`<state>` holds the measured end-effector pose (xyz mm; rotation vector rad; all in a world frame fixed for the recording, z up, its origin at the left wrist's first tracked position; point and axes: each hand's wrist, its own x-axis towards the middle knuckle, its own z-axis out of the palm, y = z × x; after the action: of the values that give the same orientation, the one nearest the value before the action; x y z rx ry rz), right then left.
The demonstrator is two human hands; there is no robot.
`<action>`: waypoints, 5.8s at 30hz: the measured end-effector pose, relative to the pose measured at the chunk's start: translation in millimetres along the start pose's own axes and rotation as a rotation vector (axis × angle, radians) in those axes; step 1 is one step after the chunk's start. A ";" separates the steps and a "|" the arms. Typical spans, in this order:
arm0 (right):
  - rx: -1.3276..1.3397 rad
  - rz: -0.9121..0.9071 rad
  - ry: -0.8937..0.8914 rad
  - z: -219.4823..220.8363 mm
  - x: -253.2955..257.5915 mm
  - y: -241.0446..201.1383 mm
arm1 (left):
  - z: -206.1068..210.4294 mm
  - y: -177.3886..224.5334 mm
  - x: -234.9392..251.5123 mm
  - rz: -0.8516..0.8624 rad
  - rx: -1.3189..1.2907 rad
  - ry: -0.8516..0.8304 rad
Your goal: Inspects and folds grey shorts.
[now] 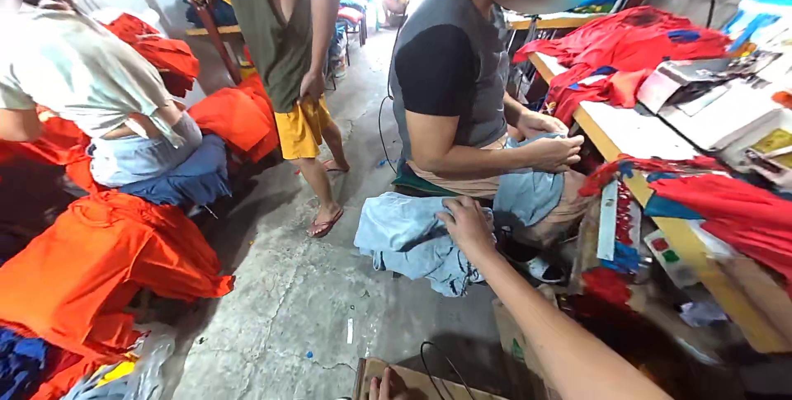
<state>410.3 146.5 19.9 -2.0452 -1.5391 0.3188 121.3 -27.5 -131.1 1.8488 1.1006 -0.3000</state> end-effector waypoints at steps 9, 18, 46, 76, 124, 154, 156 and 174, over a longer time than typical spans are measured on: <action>0.633 -0.400 0.066 -117.1 -46.8 -180.7 | -70.7 36.9 -1.7 0.126 -1.244 0.237; 0.880 -0.157 0.082 -151.2 -120.3 -145.0 | -61.9 36.7 -88.6 0.423 -2.108 0.291; 0.168 -0.861 0.215 -9.7 -307.2 -166.9 | -91.2 66.6 -186.7 0.882 -2.063 0.129; 1.329 0.139 -0.658 -30.1 -301.0 -157.3 | -78.9 -20.9 -209.4 0.459 -0.839 0.354; 1.121 -0.157 -0.610 -20.8 -303.6 -121.7 | -100.0 -14.6 -240.2 0.502 -1.198 0.505; 1.180 0.201 -0.726 -12.7 -307.0 -122.2 | -103.8 -42.1 -242.4 0.439 -1.129 0.336; 1.191 0.188 -0.730 -11.4 -306.4 -120.1 | -104.3 -43.5 -241.4 0.445 -1.135 0.344; 1.188 0.190 -0.740 -12.2 -307.4 -120.8 | -108.1 -39.2 -241.1 0.426 -1.180 0.447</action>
<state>222.1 -122.9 55.2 -1.0971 -1.0000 1.7188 -71.8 -68.6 48.7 1.0010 0.8153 0.8819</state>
